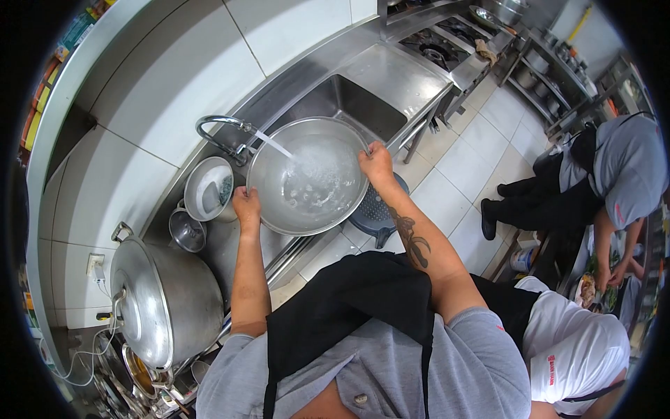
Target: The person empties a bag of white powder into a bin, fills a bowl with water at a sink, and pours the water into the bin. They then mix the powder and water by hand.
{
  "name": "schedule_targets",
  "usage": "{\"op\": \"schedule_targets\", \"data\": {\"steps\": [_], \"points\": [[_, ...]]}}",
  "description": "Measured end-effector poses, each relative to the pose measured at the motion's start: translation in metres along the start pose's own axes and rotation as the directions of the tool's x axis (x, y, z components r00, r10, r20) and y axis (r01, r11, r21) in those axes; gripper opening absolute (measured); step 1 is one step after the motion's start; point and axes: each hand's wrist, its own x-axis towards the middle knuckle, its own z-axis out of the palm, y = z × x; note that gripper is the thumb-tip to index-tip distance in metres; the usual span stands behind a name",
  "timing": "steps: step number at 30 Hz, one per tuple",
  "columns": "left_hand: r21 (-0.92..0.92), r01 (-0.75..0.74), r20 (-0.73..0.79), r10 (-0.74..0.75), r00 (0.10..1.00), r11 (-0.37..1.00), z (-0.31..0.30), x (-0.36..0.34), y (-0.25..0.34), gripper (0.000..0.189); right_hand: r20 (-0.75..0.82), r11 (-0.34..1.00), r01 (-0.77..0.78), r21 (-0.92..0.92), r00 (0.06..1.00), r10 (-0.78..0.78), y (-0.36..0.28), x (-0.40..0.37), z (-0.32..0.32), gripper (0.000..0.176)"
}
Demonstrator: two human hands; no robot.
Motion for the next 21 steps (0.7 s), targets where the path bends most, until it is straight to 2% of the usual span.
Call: {"op": "schedule_targets", "data": {"steps": [4, 12, 19, 21], "points": [[0.006, 0.044, 0.019, -0.044, 0.999, 0.999, -0.003, -0.002, 0.006, 0.017, 0.03, 0.999, -0.029, -0.026, 0.999, 0.03, 0.0, 0.0, -0.001, 0.023], [0.013, -0.006, -0.002, 0.006, 1.0, 1.0, 0.001, 0.0, -0.005, 0.018, 0.043, 0.998, -0.069, 0.0, 0.997, 0.069, -0.004, -0.002, -0.003, 0.023], [-0.024, -0.007, -0.004, 0.007, 1.0, 1.0, 0.004, 0.0, -0.011, 0.019, 0.012, 0.999, -0.043, 0.017, 0.999, 0.042, -0.006, -0.003, -0.003, 0.025], [-0.016, -0.047, -0.049, 0.046, 0.998, 0.999, 0.004, 0.0, -0.008, 0.016, -0.006, 0.999, -0.026, 0.029, 1.0, 0.026, -0.005, -0.003, -0.002, 0.028]]}}
